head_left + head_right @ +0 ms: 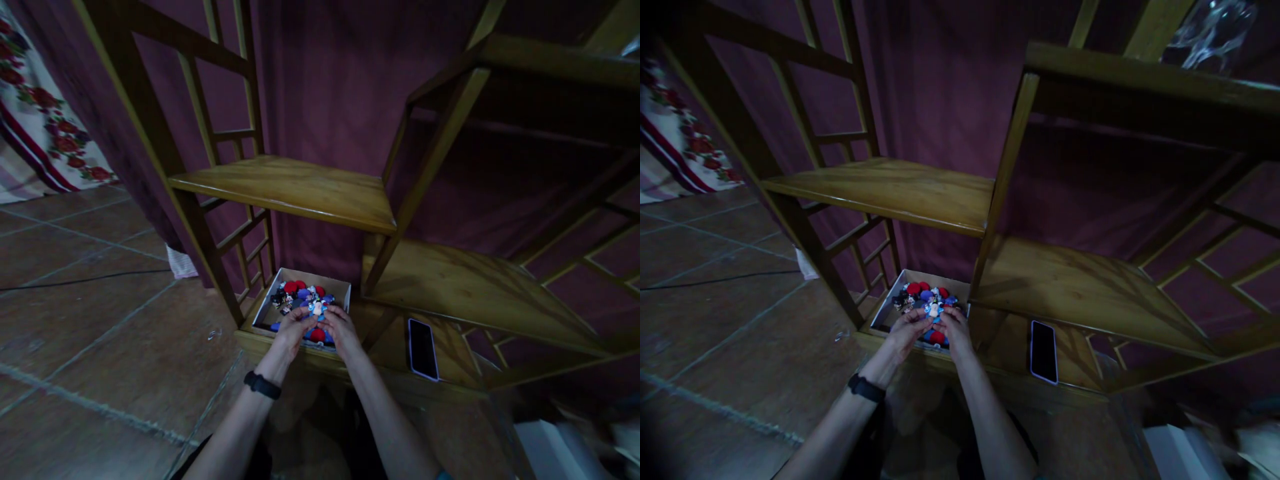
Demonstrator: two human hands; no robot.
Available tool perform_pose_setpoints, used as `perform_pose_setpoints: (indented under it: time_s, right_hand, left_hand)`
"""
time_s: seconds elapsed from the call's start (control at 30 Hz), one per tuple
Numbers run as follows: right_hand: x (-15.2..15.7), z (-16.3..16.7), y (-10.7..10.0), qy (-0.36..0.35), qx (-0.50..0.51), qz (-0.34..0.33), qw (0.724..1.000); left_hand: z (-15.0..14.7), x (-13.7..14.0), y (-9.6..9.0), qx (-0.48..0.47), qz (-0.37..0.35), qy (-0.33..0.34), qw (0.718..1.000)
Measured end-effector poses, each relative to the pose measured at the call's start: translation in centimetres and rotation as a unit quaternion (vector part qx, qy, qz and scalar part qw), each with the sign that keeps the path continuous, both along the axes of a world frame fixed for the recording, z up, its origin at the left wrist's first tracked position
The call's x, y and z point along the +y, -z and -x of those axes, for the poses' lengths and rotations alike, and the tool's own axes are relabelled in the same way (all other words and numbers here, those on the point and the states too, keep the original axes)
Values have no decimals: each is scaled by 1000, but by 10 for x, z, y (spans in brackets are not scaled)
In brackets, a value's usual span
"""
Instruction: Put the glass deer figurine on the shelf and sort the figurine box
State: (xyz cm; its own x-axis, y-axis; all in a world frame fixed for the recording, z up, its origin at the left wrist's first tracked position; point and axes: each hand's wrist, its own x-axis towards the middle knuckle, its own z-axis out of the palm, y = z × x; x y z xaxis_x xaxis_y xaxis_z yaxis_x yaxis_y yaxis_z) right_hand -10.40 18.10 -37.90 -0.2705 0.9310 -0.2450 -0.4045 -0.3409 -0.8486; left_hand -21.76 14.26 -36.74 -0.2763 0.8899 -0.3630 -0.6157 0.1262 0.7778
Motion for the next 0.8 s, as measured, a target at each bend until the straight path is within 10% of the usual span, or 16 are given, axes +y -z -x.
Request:
perform_pose_setpoints:
  time_s: [0.33,0.8]
  right_hand:
    - [-41,-31,-19,-55,32,-16,998]
    - [-85,-57,-9,-73,45,-9,996]
  left_hand:
    - [-9,-40,-21,98,-42,55,993]
    - [-31,-85,-2,140,-71,68,985]
